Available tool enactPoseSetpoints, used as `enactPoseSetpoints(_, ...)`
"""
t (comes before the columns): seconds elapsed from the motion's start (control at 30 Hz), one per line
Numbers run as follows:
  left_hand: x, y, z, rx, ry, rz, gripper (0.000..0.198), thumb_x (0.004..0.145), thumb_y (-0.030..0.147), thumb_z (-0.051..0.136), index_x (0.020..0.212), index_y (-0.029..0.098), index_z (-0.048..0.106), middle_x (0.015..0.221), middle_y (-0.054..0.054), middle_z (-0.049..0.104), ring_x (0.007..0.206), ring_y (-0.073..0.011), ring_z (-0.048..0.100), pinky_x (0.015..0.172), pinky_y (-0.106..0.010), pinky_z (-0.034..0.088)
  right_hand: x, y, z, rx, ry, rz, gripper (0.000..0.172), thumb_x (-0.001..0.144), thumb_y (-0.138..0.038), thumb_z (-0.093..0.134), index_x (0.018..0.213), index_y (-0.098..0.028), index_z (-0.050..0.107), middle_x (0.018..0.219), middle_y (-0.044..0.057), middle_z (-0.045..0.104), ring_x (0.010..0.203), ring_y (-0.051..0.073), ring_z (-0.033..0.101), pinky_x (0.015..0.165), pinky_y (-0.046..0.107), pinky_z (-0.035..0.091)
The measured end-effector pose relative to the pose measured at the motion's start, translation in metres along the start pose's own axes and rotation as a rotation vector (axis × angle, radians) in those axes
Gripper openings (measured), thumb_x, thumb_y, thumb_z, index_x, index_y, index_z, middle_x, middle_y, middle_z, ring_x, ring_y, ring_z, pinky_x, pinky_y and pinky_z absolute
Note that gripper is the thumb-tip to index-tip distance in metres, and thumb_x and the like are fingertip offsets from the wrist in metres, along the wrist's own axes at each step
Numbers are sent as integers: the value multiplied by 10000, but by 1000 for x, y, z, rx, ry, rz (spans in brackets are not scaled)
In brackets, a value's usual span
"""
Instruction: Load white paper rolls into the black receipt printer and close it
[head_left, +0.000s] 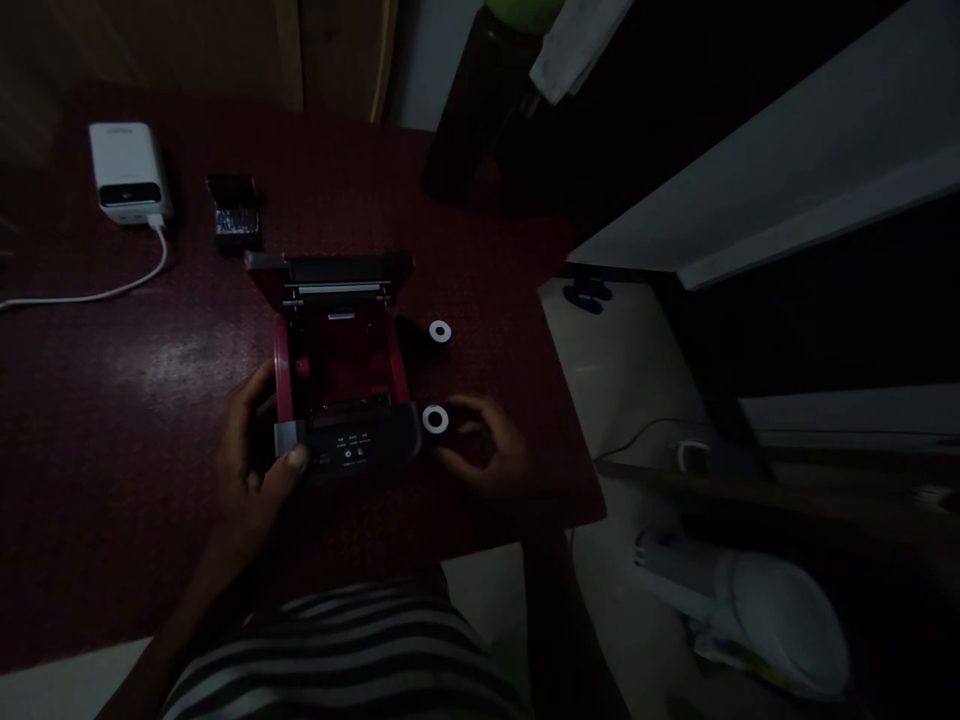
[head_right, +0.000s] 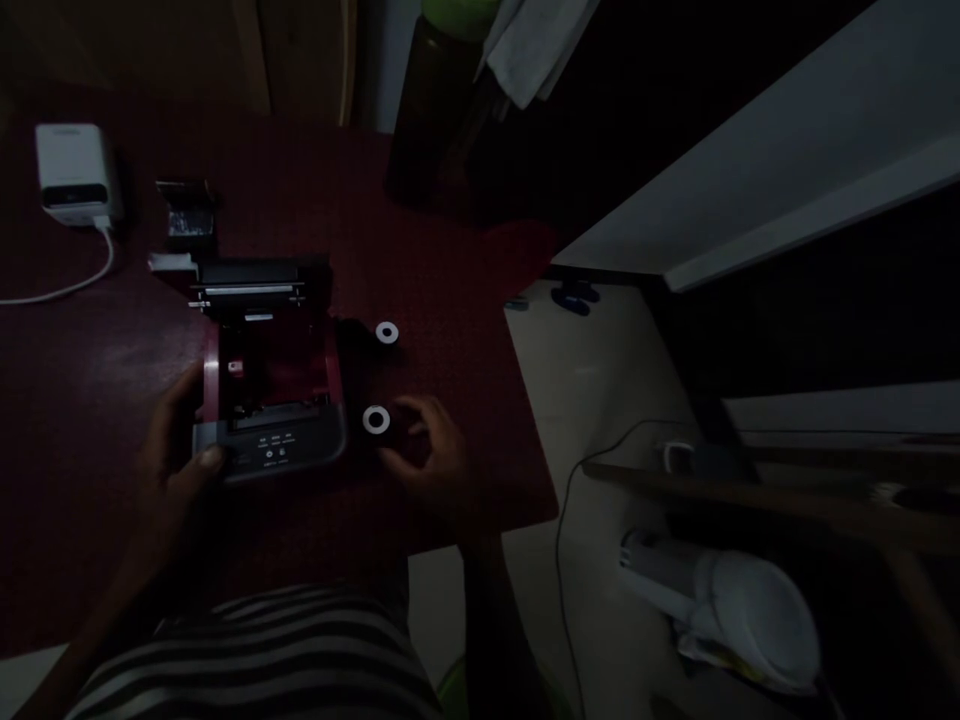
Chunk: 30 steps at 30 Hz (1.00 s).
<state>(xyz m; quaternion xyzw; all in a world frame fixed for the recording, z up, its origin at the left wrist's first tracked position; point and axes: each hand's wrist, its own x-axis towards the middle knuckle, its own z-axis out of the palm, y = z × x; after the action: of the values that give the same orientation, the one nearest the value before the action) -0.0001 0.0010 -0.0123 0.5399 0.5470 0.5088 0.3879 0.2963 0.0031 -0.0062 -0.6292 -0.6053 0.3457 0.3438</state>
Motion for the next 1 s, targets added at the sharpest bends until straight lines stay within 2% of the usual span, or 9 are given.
enactPoseSetpoints(0.07,0,-1,0,4,1,3,767,995,614,762,1693,376,551,1695,-40,576,1578,-385,536,1300,-553,499,-2,3,20,47,53,-12,495,776,-242,823,1260,-261,722,1234,76,818,1043,264,779,942,432,644)
enactPoseSetpoints(0.2,0,-3,-1,13,-6,33,775,999,622,758,1697,366,543,1676,-59,588,1545,-389,567,1284,-571,511,6,9,40,88,156,-23,301,829,-266,784,1124,-257,726,1120,78,829,1085,292,791,1000,479,634)
enactPoseSetpoints(0.27,0,-3,-1,18,-6,37,769,1004,624,756,1696,365,544,1683,-64,581,1547,-389,564,1281,-578,512,9,3,31,101,173,-16,289,854,-288,808,1131,-258,729,1131,80,833,1083,288,796,997,478,639)
enactPoseSetpoints(0.4,0,-1,0,25,-11,51,749,1018,617,749,1696,378,540,1685,-62,580,1546,-383,568,1278,-588,519,7,-31,-12,236,118,-31,329,870,-280,889,1172,-287,759,1221,56,844,1132,252,807,976,414,660)
enactPoseSetpoints(0.5,-1,0,0,31,-9,56,741,1030,599,740,1704,376,528,1680,-69,580,1534,-379,581,1267,-587,530,9,-68,-40,328,-58,-44,386,848,-251,952,1186,-310,775,1173,22,851,1098,232,817,956,370,667)
enactPoseSetpoints(0.6,-1,-1,-2,40,-20,73,742,1039,585,734,1710,355,517,1685,-93,572,1545,-385,573,1272,-603,519,23,-100,-49,385,-254,-50,430,867,-315,981,1232,-315,753,1110,10,844,1031,223,823,878,332,670)
enactPoseSetpoints(0.7,-2,-2,-3,44,-35,81,739,1052,580,713,1714,329,504,1691,-123,560,1566,-391,552,1284,-621,499,48,-123,-39,240,-421,-172,364,880,-337,979,1173,-283,769,1083,5,836,991,214,808,852,317,643)
enactPoseSetpoints(0.8,-4,-2,-4,31,-48,79,737,1059,579,692,1721,326,487,1702,-132,544,1580,-391,536,1308,-638,463,74,-133,-14,20,-534,-331,293,924,-278,933,1171,-249,777,1113,7,844,991,211,796,873,326,616)
enactPoseSetpoints(1.0,-4,1,-4,28,-53,80,726,1061,523,714,1720,325,483,1709,-119,546,1582,-378,532,1333,-643,425,87,-138,33,-341,-579,-419,201,1046,-100,702,1221,-197,725,1257,97,813,1189,273,758,1033,419,579)
